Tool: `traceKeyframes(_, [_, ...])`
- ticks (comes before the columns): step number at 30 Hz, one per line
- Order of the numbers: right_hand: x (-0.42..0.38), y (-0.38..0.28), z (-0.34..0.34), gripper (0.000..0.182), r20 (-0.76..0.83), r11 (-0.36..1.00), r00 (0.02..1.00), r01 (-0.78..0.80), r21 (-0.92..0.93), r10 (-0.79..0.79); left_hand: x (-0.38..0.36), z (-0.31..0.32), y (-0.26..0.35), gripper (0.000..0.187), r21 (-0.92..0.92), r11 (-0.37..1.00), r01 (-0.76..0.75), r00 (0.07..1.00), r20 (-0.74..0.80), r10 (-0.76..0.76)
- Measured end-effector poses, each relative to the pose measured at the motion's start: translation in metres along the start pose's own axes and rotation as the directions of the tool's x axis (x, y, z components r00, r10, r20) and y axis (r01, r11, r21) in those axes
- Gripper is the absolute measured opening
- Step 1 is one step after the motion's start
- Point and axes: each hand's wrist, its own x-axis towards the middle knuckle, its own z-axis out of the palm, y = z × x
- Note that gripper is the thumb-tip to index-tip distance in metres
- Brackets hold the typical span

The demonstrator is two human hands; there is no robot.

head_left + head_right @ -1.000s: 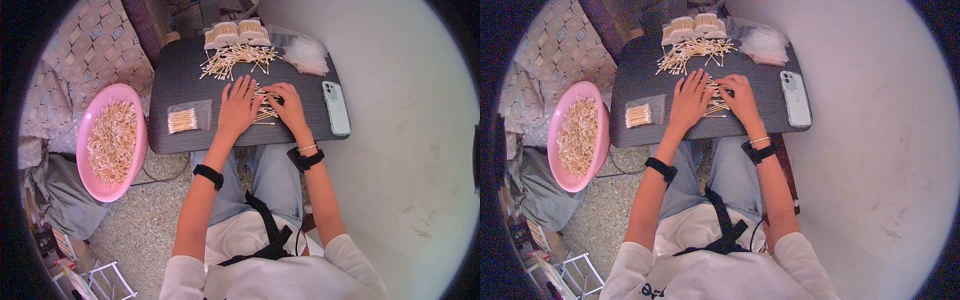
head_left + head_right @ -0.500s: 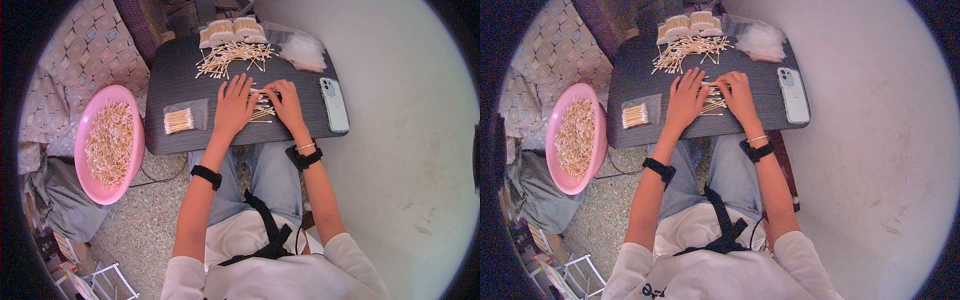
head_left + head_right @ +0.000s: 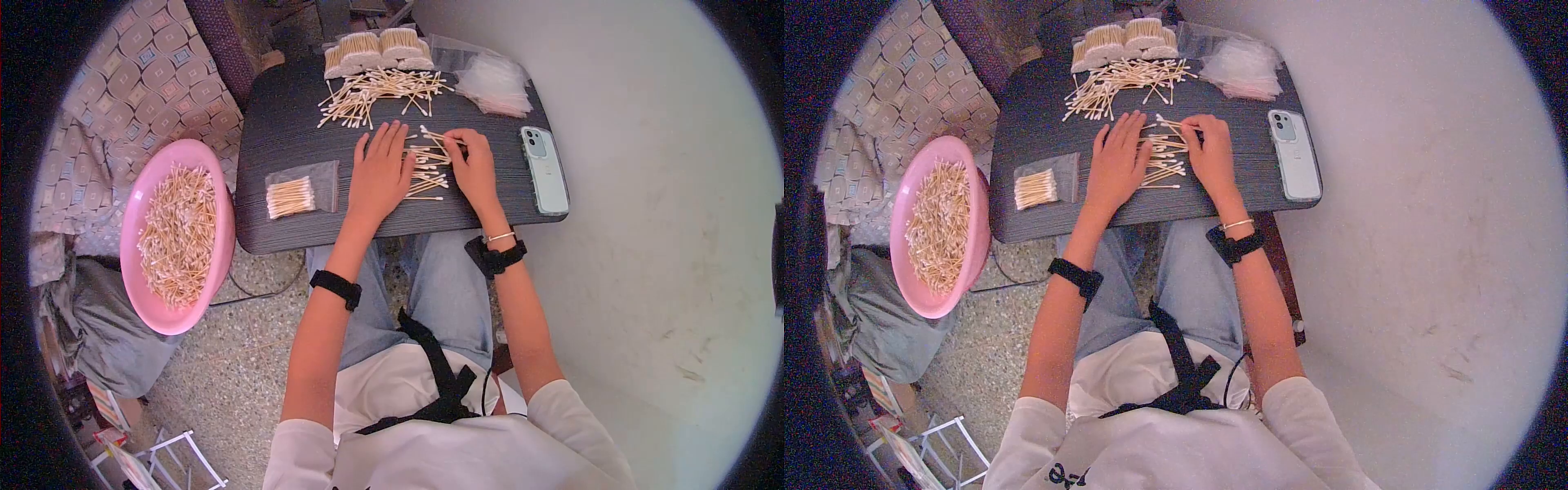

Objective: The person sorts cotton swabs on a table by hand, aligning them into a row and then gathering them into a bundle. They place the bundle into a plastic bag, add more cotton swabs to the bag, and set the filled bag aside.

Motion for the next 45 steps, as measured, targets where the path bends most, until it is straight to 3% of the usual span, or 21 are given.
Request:
traceKeyframes(6, [0.013,0.01,-0.005,0.015,0.128,0.951,0.967,-0.24,0.195,0.218,0.0,0.0,-0.001,0.046,-0.009,1.0,-0.011,1.0,-0.022,0.011])
traceKeyframes(12, [0.014,0.019,-0.01,0.018,0.069,0.774,0.965,-0.244,0.584,0.252,0.001,-0.001,0.002,0.044,-0.006,1.0,0.002,1.0,-0.02,-0.002])
traceKeyframes(18, [0.01,0.021,-0.001,0.018,-0.012,0.903,0.967,-0.233,0.36,0.255,0.0,0.001,0.0,0.044,-0.001,1.0,-0.01,0.999,-0.03,0.01])
traceKeyframes(21, [0.014,0.02,0.003,0.018,-0.107,0.826,0.956,-0.174,0.536,0.271,0.0,0.0,0.001,0.044,-0.012,1.0,-0.008,0.999,-0.035,0.008])
traceKeyframes(24, [0.012,0.019,0.003,0.016,-0.077,0.748,0.966,-0.139,0.649,0.247,0.0,0.0,0.002,0.044,0.001,1.0,-0.006,0.999,-0.033,0.006])
traceKeyframes(27, [0.012,0.022,0.004,0.014,-0.146,0.885,0.968,-0.116,0.451,0.202,0.0,0.001,0.001,0.043,0.008,1.0,-0.006,1.0,-0.027,0.006])
traceKeyframes(33, [0.01,0.021,0.0,0.014,-0.306,0.897,0.909,-0.139,0.42,0.285,0.0,0.002,0.0,0.043,-0.003,1.0,-0.014,0.999,-0.036,0.014])
traceKeyframes(36, [0.008,0.01,-0.005,0.015,-0.174,0.928,0.952,-0.185,0.324,0.25,0.0,0.002,0.001,0.043,0.005,1.0,-0.011,0.999,-0.039,0.011])
traceKeyframes(39, [0.009,0.013,0.001,0.014,-0.073,0.986,0.987,-0.136,0.092,0.143,0.0,0.003,0.0,0.041,0.016,1.0,-0.013,1.0,-0.022,0.014])
traceKeyframes(42, [0.008,0.007,0.003,0.013,-0.055,0.984,0.992,-0.103,0.148,0.112,0.0,0.003,0.0,0.04,0.011,1.0,-0.014,1.0,-0.027,0.015])
traceKeyframes(45, [0.008,0.004,-0.001,0.013,-0.06,1.0,0.998,-0.001,0.003,0.001,0.0,0.003,0.0,0.039,0.009,1.0,-0.015,0.999,-0.029,0.015])
